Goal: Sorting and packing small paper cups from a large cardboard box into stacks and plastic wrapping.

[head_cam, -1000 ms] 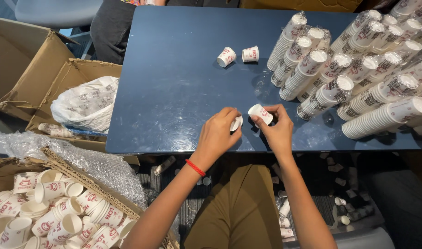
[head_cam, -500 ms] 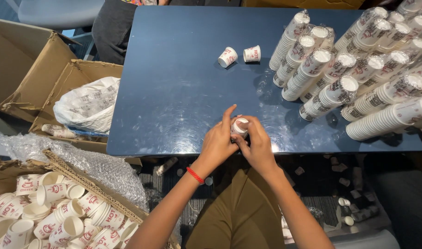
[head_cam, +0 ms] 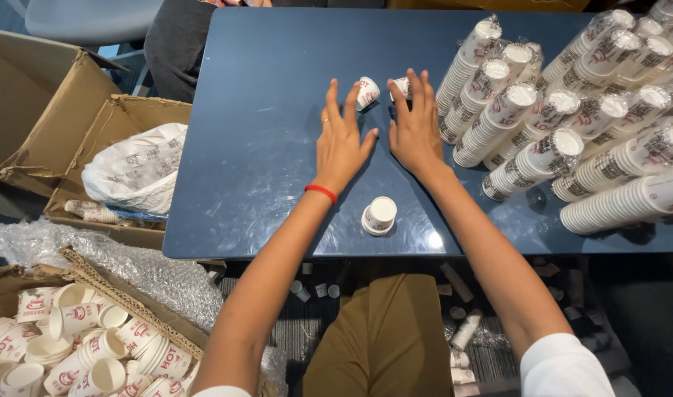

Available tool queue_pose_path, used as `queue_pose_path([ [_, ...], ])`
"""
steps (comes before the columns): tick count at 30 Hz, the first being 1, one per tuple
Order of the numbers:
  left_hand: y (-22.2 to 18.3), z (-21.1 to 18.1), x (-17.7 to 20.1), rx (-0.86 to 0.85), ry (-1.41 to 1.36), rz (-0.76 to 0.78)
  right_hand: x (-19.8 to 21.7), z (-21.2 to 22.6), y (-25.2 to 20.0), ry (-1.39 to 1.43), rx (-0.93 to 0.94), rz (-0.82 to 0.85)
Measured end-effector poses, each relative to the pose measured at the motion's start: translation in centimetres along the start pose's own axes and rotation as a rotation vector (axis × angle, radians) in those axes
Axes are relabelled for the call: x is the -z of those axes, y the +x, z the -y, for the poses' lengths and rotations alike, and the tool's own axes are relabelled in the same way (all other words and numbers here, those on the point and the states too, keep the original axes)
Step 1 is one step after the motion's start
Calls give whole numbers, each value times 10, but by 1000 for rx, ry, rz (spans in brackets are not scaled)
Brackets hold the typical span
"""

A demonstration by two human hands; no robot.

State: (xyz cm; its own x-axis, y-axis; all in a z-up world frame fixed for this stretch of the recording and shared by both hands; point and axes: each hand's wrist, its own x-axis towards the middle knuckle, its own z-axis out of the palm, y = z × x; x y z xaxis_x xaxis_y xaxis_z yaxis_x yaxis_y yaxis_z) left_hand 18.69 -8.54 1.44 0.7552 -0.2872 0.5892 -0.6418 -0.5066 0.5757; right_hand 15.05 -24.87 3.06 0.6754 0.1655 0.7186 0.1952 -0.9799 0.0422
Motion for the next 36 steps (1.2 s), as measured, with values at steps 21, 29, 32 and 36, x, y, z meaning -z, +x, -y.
queue_pose_path([
  [21, -74, -24, 74, 292, -777, -4, 52, 35, -61, 516, -468, 116],
  [29, -90, -82, 87, -164, -302, 171, 60, 44, -100, 1161, -745, 3],
  [32, -107, -68, 54, -143, -234, 227, 76, 58, -105, 1289, -680, -123],
  [36, -108, -50, 36, -43, -368, 212, 112, 97, -87, 1131, -329, -221],
])
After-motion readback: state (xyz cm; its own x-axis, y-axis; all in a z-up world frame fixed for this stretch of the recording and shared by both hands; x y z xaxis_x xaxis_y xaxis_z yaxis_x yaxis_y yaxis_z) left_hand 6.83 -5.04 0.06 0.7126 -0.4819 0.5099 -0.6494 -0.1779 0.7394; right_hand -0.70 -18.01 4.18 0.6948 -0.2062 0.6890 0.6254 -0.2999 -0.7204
